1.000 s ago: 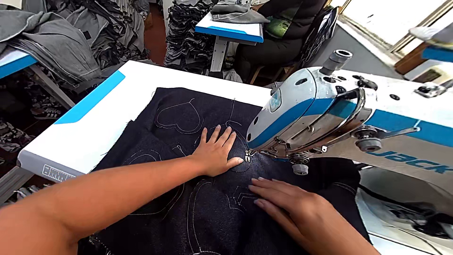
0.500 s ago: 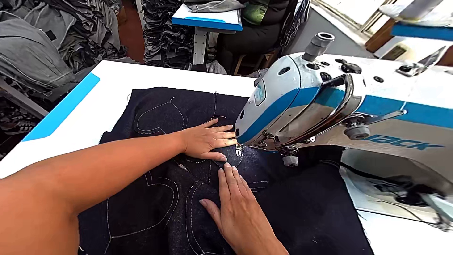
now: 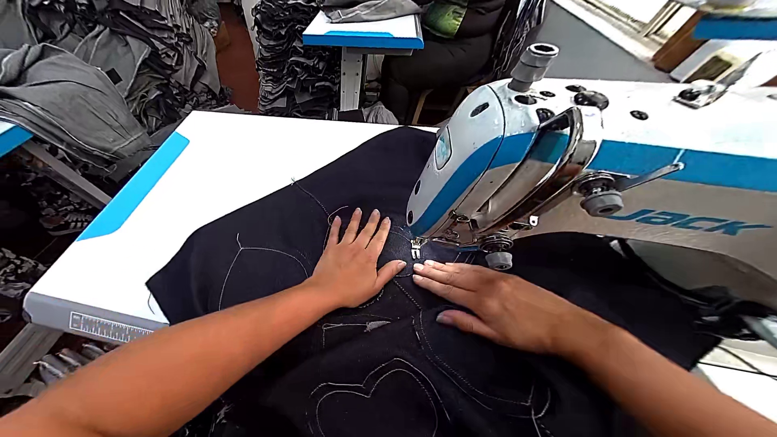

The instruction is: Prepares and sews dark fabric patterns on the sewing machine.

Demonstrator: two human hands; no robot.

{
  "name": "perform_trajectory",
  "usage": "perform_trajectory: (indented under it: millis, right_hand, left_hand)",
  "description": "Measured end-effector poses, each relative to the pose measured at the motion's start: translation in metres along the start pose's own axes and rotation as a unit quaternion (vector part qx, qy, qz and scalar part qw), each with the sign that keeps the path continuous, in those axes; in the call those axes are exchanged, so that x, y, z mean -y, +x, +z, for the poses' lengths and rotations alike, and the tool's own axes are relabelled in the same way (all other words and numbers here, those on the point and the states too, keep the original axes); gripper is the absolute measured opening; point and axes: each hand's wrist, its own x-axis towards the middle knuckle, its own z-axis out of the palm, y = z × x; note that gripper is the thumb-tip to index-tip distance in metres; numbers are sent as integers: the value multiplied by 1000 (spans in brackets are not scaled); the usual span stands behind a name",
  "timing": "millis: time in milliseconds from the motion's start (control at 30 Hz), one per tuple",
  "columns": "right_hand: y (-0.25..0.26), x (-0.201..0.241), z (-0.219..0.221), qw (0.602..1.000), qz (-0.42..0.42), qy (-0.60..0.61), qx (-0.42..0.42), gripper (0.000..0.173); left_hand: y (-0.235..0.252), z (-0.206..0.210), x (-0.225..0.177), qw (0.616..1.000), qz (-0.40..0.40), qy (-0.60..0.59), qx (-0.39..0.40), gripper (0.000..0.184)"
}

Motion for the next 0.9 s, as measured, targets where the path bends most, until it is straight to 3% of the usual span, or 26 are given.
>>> perform_trajectory:
  millis: [67,133,233,300,367,500,633,767,900]
  right_hand:
    - [3,12,-18,999,42,-8,13,54]
    - [8,50,-40,993,111,-9,-42,41]
    - [34,125,-45,950,275,56,-136,42]
    - [60,150,-14,926,342,62,-146,60]
    - [76,151,23,920,370,34,-126,82]
    - [76,142,50,922,372,-38,-106,89]
    - [48,120,45,947,298,-17,-118,81]
    - [11,62,31,983,158,15,-91,58]
    - [-14,-22,18,995,-8,44,-88,44]
  left_hand:
    - [0,-4,0,1000,-4,-3,18,79]
    - [4,-9,9,998,59,-9,30,71]
    - [26,-21,41,950,312,1,19,53]
    - [51,-24,65,877,478,13,43,52]
    - [62,-21,77,846,530,-3,68,56]
    - [54,-15,80,859,507,-29,65,55]
    - [21,-9,63,913,408,-9,19,54]
    - [-17,3,24,971,239,11,-4,59]
    - [-36,11,-24,996,86,-1,-6,70]
